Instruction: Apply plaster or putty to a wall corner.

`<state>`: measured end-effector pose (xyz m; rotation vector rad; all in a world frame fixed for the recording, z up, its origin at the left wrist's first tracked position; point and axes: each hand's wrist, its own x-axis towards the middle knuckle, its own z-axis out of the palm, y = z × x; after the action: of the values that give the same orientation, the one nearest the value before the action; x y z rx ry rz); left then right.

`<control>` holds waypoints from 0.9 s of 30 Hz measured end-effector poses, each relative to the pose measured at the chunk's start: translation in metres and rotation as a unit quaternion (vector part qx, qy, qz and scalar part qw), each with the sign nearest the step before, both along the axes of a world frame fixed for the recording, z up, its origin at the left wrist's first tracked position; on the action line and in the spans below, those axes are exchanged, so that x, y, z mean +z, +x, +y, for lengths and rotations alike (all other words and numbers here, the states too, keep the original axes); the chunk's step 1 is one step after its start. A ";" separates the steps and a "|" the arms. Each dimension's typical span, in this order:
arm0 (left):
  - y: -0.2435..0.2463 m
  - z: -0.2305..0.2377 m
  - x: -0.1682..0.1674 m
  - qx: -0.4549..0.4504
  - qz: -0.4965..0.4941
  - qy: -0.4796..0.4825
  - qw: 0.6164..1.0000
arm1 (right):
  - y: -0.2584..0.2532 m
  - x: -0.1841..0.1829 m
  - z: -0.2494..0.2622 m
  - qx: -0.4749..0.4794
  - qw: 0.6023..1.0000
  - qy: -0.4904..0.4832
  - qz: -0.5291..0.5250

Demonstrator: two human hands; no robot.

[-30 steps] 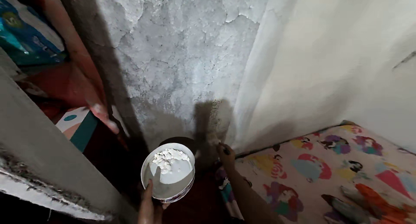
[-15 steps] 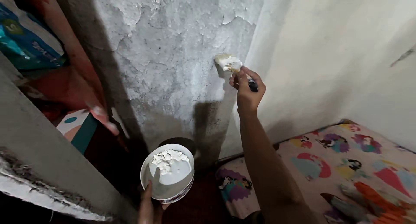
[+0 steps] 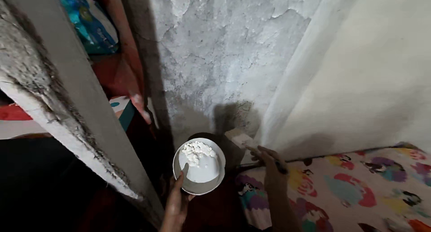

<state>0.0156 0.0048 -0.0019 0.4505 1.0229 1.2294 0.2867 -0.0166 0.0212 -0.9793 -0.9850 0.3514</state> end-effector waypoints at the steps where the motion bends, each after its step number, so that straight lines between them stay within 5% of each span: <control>1: -0.001 0.000 -0.001 -0.006 -0.010 0.005 1.000 | -0.004 0.007 -0.012 0.030 0.999 0.013 -0.025; 7: 0.000 -0.003 0.000 -0.041 -0.032 0.027 0.998 | -0.041 0.027 -0.034 0.263 0.949 -0.031 -0.172; 16: -0.012 -0.010 0.008 -0.077 0.067 0.038 0.994 | -0.023 0.057 -0.016 0.328 0.875 -0.232 -0.271; 23: -0.015 -0.011 0.010 -0.091 0.117 0.045 0.988 | -0.029 0.073 -0.009 0.421 0.859 -0.119 -0.267; 27: -0.016 -0.011 0.005 -0.102 0.121 0.060 0.986 | -0.040 0.056 -0.004 0.475 0.816 -0.170 -0.283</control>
<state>-0.0001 -0.0059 0.0030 0.7954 1.0816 1.0722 0.2466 -0.0205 0.0776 -0.8498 -2.0034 1.1458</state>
